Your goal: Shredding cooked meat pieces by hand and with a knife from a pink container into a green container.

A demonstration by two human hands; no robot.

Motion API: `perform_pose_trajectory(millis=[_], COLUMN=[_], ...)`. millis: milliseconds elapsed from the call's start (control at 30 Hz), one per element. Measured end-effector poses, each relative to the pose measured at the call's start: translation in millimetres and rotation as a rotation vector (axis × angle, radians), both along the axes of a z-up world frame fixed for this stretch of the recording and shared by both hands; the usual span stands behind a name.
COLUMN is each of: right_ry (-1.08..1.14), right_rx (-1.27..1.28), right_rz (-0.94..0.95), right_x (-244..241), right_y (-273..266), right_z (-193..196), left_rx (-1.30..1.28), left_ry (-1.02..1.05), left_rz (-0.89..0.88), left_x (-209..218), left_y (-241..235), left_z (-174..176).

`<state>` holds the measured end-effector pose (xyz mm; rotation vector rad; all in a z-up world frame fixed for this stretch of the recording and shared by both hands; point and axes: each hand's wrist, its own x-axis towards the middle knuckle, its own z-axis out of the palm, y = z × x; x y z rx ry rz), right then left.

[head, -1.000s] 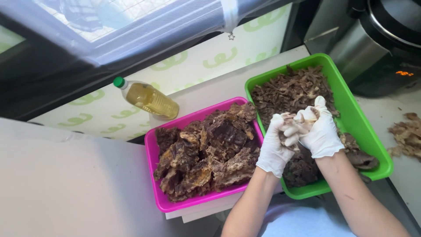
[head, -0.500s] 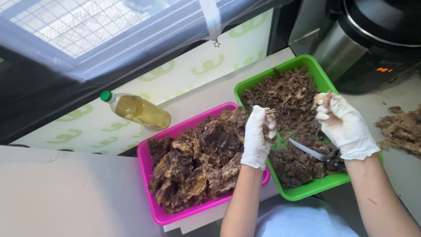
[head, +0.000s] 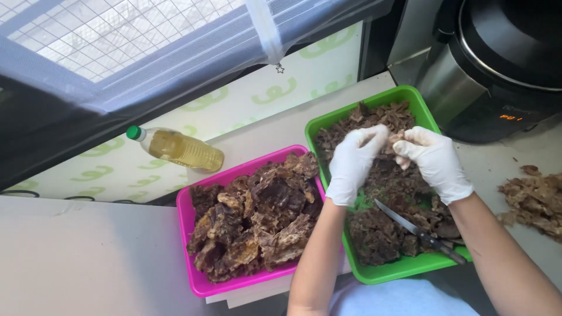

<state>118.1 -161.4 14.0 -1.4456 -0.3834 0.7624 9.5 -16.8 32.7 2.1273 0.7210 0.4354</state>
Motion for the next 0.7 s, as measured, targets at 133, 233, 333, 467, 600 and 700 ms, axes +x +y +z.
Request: perform_pose_trajectory(millis=[133, 233, 333, 467, 600, 700], right_ry=[-0.219, -0.22, 0.045, 0.556, 0.736, 0.684], right_rx=[-0.072, -0.038, 0.076, 0.35, 0.575, 0.476], right_rz=[0.064, 0.12, 0.151, 0.21, 0.343, 0.322], right_x=[12, 16, 13, 22, 19, 14], right_y=[2, 4, 10, 14, 8, 4], right_z=[-17, -22, -25, -58, -48, -22], left_rx=[-0.856, -0.968, -1.245, -1.479, -1.561, -1.562], left_ry=[-0.304, -0.294, -0.397, -0.629, -0.618, -0.617], left_rz=[-0.093, -0.054, 0.005, 0.043, 0.111, 0.16], left_x=[10, 12, 14, 24, 18, 20], left_y=[-6, -7, -13, -13, -11, -5], left_z=[-19, -23, -38, -60, -35, -36])
